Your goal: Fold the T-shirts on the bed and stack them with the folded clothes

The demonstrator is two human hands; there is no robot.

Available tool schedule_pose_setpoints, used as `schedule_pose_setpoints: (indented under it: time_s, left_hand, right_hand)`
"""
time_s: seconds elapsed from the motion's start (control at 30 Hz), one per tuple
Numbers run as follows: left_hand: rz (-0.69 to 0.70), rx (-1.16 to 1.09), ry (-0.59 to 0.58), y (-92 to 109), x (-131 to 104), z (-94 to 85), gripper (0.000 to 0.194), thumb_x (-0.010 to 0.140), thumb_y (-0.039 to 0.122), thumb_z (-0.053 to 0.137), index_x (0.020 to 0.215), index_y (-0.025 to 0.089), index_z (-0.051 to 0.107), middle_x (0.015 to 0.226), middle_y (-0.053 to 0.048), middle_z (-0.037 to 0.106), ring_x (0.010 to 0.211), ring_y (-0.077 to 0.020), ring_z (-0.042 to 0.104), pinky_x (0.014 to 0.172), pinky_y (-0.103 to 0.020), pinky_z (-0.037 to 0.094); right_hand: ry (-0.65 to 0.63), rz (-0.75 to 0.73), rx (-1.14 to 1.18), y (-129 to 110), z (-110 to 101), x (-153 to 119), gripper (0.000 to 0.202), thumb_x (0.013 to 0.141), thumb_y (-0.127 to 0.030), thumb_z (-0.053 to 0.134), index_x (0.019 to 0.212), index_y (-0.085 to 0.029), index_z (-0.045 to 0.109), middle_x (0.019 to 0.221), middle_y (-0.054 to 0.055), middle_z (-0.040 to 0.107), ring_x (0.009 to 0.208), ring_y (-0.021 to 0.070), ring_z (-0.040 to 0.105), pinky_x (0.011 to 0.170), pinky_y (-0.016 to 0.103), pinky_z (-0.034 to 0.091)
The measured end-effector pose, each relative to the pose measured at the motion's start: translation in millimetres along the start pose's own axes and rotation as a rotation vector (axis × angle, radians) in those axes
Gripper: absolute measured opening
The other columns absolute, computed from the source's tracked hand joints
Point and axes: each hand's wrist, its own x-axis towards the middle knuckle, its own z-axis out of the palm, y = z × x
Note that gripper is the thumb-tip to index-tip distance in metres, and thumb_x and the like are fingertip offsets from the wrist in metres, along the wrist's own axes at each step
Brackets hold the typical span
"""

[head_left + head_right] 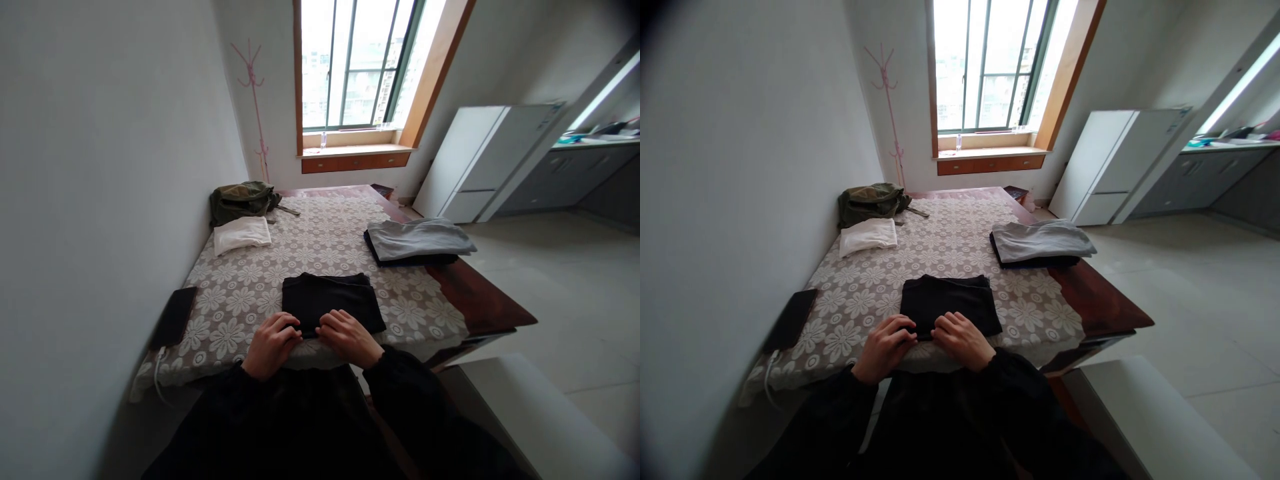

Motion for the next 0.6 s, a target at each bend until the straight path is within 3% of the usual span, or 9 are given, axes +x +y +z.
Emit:
schedule_pose_setpoints:
  time_s: [0.33, 0.6]
  left_hand:
    - [-0.039, 0.033, 0.021, -16.8, -20.6, -21.9, 0.013, 0.096, 0.023, 0.067, 0.085, 0.026, 0.070, 0.111, -0.002, 0.076, 0.117, -0.0225, 0.067, 0.098, -0.039, 0.058]
    - [-0.071, 0.016, 0.010, -4.0, -18.5, -25.2, 0.008, 0.095, 0.021, 0.068, 0.090, 0.026, 0.069, 0.112, -0.002, 0.075, 0.118, -0.0227, 0.066, 0.100, -0.041, 0.058]
  right_hand:
    - [0.049, 0.092, -0.011, 40.0, -34.8, -62.2, 0.018, 0.105, -0.022, 0.058, 0.087, -0.021, 0.064, 0.092, 0.004, 0.069, 0.083, 0.0179, 0.058, 0.079, 0.035, 0.042]
    - [-0.076, 0.041, 0.027, 58.1, -62.2, -69.0, 0.012, 0.104, -0.022, 0.058, 0.100, -0.020, 0.069, 0.103, 0.008, 0.069, 0.092, 0.0206, 0.061, 0.083, 0.037, 0.049]
